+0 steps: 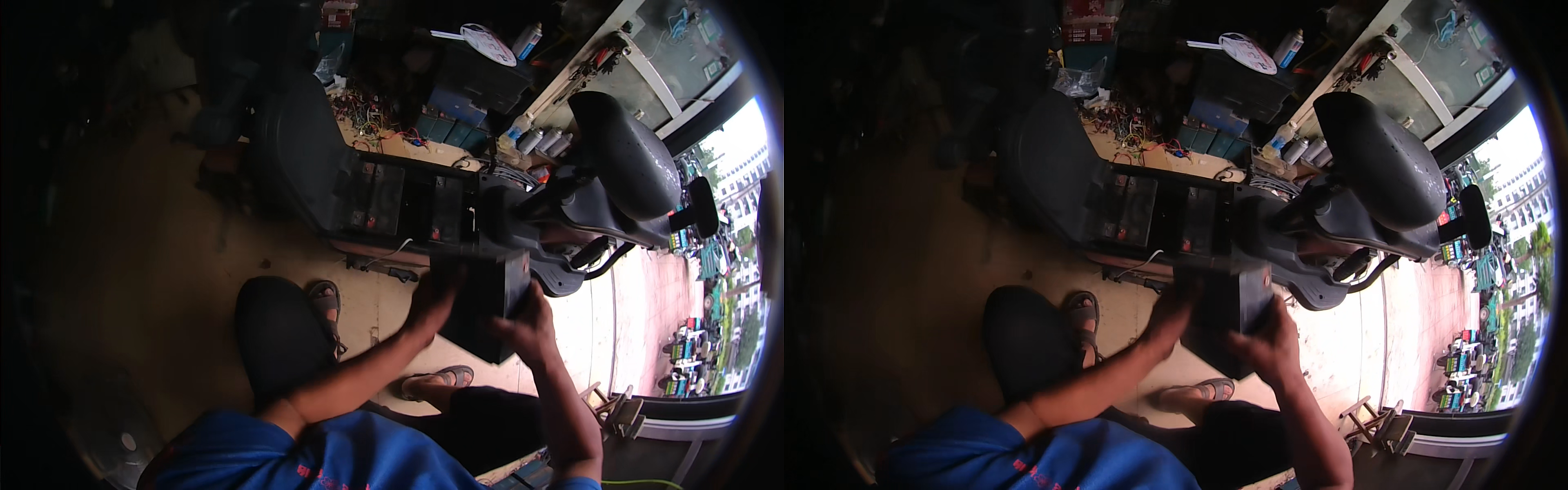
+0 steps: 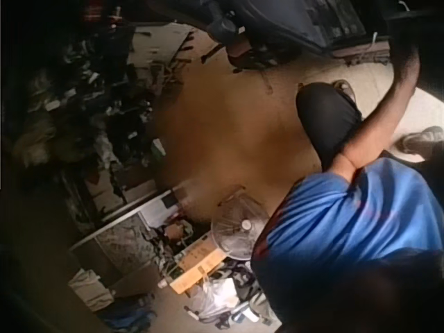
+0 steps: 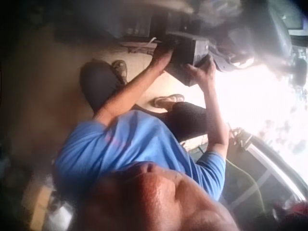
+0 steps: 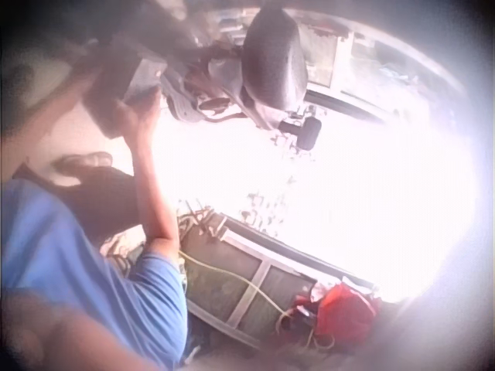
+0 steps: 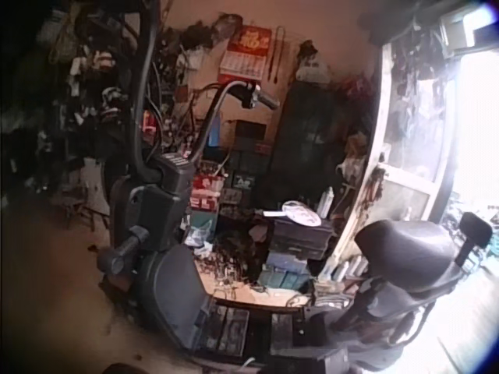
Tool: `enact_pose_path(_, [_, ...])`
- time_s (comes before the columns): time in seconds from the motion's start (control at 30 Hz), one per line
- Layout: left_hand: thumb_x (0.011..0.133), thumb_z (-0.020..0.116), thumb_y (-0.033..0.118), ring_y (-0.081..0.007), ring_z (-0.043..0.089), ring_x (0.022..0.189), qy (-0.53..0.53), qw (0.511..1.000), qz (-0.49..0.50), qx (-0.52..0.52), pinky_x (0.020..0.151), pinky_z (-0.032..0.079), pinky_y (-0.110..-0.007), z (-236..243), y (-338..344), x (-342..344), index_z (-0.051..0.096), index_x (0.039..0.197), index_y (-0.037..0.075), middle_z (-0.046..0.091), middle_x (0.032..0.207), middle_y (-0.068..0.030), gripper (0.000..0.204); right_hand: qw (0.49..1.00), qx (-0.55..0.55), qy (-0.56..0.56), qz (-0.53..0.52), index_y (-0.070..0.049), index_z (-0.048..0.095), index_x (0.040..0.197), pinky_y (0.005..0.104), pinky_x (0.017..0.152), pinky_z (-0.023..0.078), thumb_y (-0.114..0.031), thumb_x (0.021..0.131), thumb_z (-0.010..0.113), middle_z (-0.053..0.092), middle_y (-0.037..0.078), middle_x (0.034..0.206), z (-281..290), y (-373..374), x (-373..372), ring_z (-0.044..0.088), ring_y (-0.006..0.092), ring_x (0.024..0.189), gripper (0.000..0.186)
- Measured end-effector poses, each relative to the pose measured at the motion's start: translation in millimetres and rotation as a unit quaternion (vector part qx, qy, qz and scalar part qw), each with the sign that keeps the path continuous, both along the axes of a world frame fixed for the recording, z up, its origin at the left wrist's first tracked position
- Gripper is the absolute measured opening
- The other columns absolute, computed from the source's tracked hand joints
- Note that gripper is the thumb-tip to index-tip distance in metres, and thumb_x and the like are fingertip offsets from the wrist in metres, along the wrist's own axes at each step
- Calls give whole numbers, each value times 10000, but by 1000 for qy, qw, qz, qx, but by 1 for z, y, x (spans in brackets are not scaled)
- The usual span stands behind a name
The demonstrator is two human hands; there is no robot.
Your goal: The person removes batteries from an electric scooter, handles small electrical components and wires on a workbench, and places batteries back into the scooter compartment.
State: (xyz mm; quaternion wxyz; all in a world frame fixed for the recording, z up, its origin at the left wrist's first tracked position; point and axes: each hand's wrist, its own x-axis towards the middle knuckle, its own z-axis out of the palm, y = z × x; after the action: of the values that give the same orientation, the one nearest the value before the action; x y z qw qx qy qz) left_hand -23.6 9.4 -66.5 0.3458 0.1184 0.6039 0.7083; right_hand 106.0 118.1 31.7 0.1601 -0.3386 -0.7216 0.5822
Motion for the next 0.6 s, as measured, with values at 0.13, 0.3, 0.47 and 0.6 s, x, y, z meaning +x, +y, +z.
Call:
enact_pose_path(0.13, [850,643,768,-329,474,1432,-3,1000,-15,-24,1171,384,-413,5,51,-90,434,1554,65,482,1558,-193,1017,990,132,2,-55,52,545,1303,371,955,539,-211,664,900,695,208,1180,9,11,-67,676,269,1079,777])
enact_pose_path(0.3, [689,636,942,-378,447,1444,4,993,-103,-57,1162,407,-495,23,82,-195,183,1610,-66,412,1582,-272,1438,970,201,-23,-135,65,612,1145,420,911,550,-416,622,905,732,263,1051,2,28,-145,720,379,1000,769])
enact_pose_path(0.47, [762,621,899,-367,613,1267,8,993,-109,-51,1042,517,-495,-4,95,-221,451,1484,-99,606,1388,-256,1243,962,216,-79,-147,45,641,1217,396,945,551,-448,591,930,746,223,1126,-23,42,-179,728,334,1060,847])
enact_pose_path(0.6, [797,612,875,-363,682,1136,-53,989,-118,-76,935,566,-500,-23,110,-236,539,1427,-64,666,1294,-237,1134,963,206,-107,-138,46,649,1203,407,947,553,-452,587,919,742,240,1127,-39,56,-196,725,360,1071,837])
